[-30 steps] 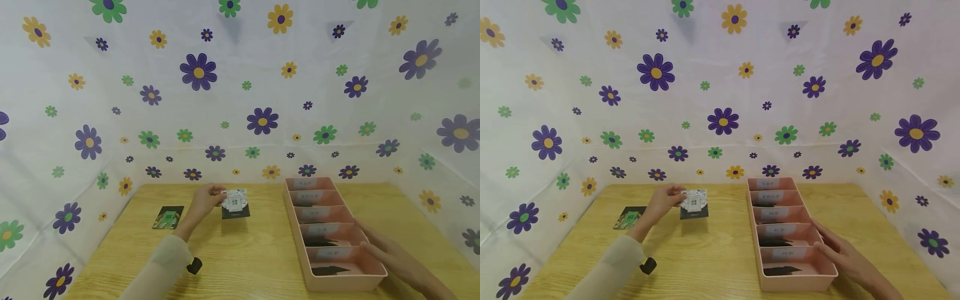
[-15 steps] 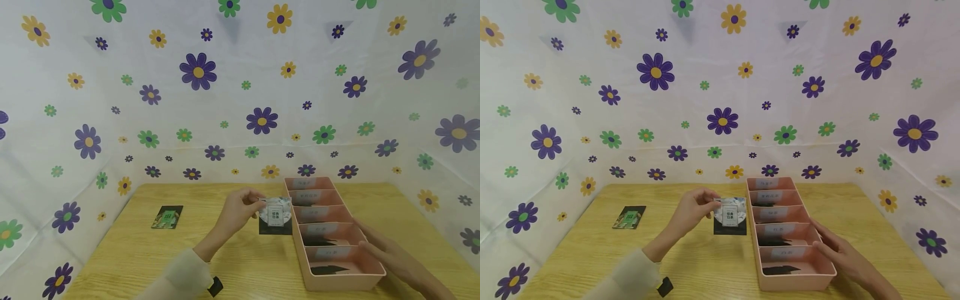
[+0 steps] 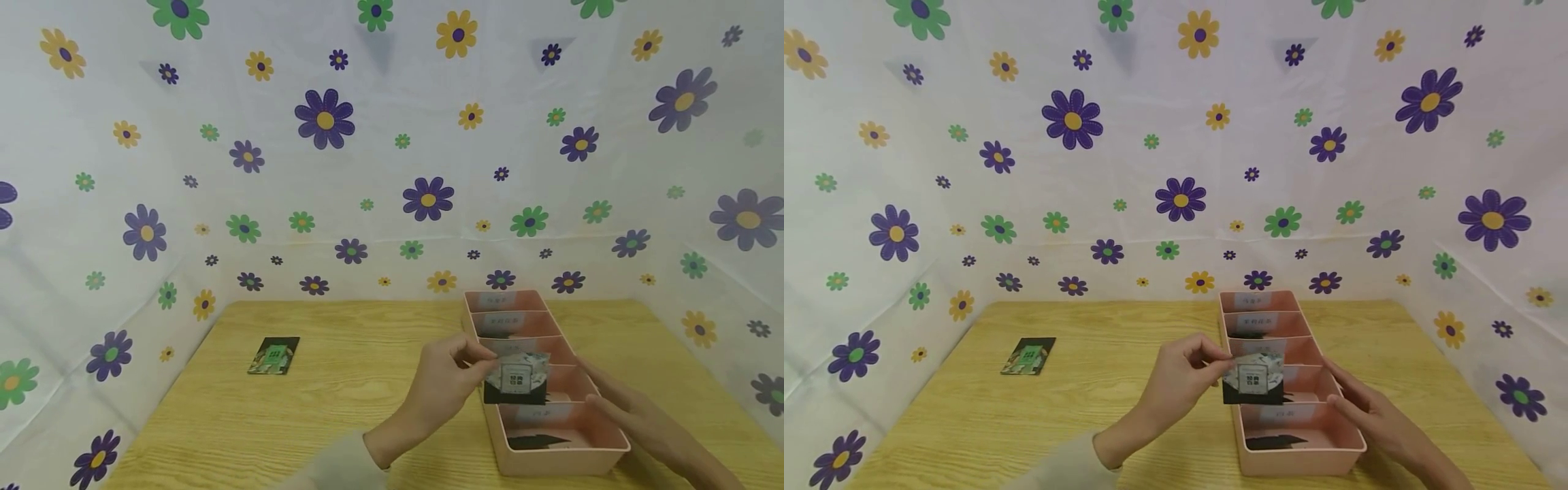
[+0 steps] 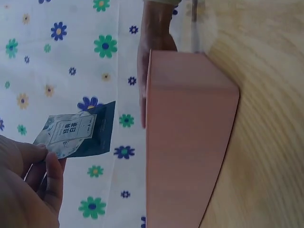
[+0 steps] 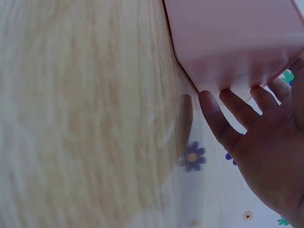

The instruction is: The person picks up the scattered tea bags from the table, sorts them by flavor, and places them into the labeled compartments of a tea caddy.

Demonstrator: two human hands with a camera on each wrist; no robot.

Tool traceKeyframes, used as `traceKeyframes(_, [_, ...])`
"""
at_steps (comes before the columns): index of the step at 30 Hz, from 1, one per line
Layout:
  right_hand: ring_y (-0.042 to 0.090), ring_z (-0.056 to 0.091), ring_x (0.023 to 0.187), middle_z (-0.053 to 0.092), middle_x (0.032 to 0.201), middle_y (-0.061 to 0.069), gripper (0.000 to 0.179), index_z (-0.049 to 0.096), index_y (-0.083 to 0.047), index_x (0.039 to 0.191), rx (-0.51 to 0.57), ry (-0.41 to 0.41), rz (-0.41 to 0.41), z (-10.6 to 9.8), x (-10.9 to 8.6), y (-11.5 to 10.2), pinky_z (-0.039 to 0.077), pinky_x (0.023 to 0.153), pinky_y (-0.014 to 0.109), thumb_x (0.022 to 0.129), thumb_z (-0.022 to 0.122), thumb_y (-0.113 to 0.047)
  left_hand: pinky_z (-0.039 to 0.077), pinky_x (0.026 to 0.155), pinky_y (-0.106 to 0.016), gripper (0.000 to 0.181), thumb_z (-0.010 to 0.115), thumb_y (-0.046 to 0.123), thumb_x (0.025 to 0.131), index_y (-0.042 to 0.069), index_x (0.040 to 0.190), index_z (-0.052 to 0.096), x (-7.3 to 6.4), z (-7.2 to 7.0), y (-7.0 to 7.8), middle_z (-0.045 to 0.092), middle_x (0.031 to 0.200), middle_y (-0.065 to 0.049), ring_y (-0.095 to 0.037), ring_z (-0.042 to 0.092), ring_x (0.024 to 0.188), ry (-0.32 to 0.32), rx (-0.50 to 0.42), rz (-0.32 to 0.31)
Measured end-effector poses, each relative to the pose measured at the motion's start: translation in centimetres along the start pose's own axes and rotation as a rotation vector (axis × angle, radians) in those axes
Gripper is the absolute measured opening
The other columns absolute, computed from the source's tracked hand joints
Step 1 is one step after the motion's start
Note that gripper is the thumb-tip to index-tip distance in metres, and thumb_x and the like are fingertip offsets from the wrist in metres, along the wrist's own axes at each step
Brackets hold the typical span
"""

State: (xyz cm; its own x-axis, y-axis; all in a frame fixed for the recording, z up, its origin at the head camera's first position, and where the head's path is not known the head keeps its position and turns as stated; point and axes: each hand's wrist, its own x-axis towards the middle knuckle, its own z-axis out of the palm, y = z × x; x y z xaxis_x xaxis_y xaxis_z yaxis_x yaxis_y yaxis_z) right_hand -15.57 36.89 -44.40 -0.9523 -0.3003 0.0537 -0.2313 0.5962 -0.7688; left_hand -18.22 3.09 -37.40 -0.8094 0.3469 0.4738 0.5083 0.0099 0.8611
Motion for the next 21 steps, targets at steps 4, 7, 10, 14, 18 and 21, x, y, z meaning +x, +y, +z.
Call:
traceKeyframes(4, [-0.023,0.022,0.129,0.028,0.167,0.014,0.058,0.020,-0.034,0.166,-0.046,0.002,0.028,-0.1,0.0,-0.1,0.039,0.109,0.026,0.113,0.042,-0.026,0.056,0.063,-0.017,0.004,0.076,0.000,0.092,0.004,0.092,0.076,-0.7,1.8,0.2,0.074,0.089,0.000,0.005,0.059,0.071,-0.047,0.086,0.130])
traceKeyframes(7, [-0.021,0.023,0.130,0.031,0.165,0.014,0.058,0.022,-0.031,0.166,-0.090,0.015,0.012,0.1,-0.2,0.2,0.046,0.103,0.036,0.113,0.043,-0.025,0.054,0.065,-0.013,0.010,0.076,-0.004,0.091,0.006,0.090,0.075,-1.7,2.9,0.3,0.073,0.089,0.000,0.008,0.057,0.075,-0.093,0.176,0.236])
traceKeyframes(10, [-0.021,0.023,0.130,0.032,0.163,0.017,0.058,0.022,-0.028,0.166,-0.090,0.019,-0.010,0.4,-0.2,0.5,0.047,0.096,0.029,0.113,0.044,-0.022,0.050,0.066,-0.007,0.012,0.076,-0.006,0.091,0.006,0.089,0.074,-2.6,3.6,-0.2,0.071,0.089,0.001,0.010,0.053,0.078,-0.135,0.243,0.297])
traceKeyframes(14, [-0.025,0.022,0.128,0.028,0.164,0.020,0.058,0.020,-0.028,0.167,-0.036,-0.007,-0.002,0.3,0.0,0.7,0.045,0.092,0.020,0.114,0.041,-0.022,0.047,0.070,-0.003,0.011,0.080,0.000,0.089,0.009,0.087,0.074,-3.2,4.3,-1.0,0.073,0.088,0.002,0.011,0.057,0.079,-0.169,0.347,0.347])
traceKeyframes(18, [-0.026,0.022,0.129,0.027,0.166,0.017,0.058,0.020,-0.028,0.167,-0.022,-0.004,-0.017,0.3,0.1,0.6,0.042,0.094,0.015,0.114,0.041,-0.021,0.044,0.073,-0.001,0.011,0.084,0.008,0.088,0.014,0.084,0.075,-3.7,4.4,-1.5,0.075,0.085,0.008,0.010,0.064,0.081,-0.199,0.517,0.401])
traceKeyframes(21, [-0.026,0.022,0.130,0.027,0.166,0.003,0.058,0.021,-0.028,0.167,-0.011,0.007,-0.037,0.2,0.0,0.5,0.039,0.094,0.012,0.113,0.042,-0.019,0.040,0.069,0.001,0.011,0.084,0.009,0.087,0.017,0.083,0.077,-4.1,4.3,-1.7,0.074,0.084,0.012,0.012,0.062,0.078,-0.234,0.625,0.416])
